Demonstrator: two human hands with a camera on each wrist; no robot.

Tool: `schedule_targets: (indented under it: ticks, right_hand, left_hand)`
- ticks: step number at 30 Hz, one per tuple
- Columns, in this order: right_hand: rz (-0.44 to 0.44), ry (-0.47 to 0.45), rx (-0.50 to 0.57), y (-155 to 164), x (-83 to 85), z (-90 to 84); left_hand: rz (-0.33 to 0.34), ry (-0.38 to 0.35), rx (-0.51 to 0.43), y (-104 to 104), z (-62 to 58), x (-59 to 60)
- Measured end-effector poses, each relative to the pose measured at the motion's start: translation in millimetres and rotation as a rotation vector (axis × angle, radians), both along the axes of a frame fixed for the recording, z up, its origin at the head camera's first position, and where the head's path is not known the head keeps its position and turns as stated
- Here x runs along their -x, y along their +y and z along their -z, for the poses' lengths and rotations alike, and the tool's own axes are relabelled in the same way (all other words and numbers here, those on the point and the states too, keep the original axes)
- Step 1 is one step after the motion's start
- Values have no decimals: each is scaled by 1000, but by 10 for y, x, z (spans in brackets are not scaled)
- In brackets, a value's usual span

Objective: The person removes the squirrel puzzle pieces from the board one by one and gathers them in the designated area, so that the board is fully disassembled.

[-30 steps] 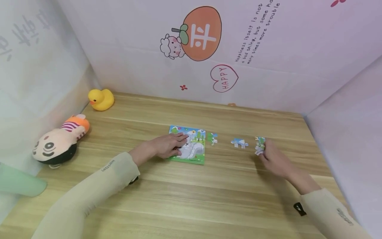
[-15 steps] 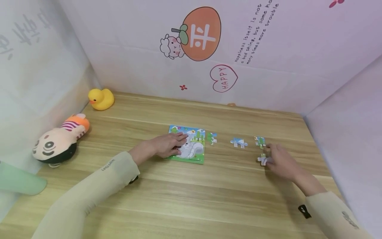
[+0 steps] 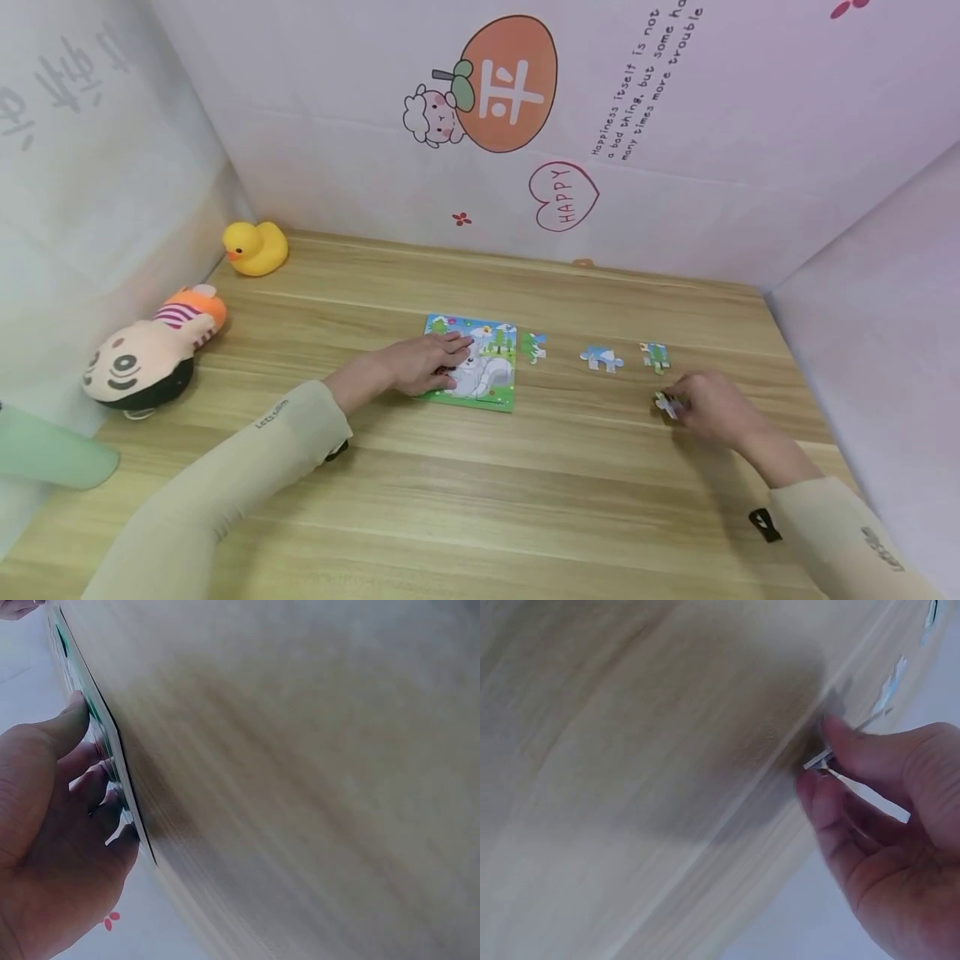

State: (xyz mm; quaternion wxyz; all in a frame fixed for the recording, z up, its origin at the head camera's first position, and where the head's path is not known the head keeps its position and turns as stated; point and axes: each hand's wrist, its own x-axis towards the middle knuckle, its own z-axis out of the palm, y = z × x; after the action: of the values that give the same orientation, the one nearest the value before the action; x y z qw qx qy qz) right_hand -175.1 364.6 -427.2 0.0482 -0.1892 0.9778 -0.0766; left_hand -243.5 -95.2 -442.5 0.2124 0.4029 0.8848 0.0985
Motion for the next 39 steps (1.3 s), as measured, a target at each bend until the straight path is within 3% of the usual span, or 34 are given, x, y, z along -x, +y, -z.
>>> schedule_targets:
  ticks: [10,13,16,18,26,33,39]
  right_hand:
    - [-96,44,-262,-126,-65,116]
    - [-139,132,-388,-171,-132,174]
    - [-152,213,-429,-208,-172,219]
    - [-133,203,-410,-215,-184,225]
    - [-15,-13,-235,-161,-171,178]
    - [-7,20,-159,-182,-62,15]
    - [-38,12,-108,-669,106,-246]
  left_hand:
    - [-1,4,-10,-19,2,-7]
    - [-5,4,-11,-10,4,-3]
    - [-6,7,-13,-7,8,-5]
    - [-5,7,-13,-9,8,-7]
    - [-8,-2,-14,-11,2,-24]
    - [-1,-4,-7,-8,-11,-3]
    - [-14,-10,20,-22,-38,19]
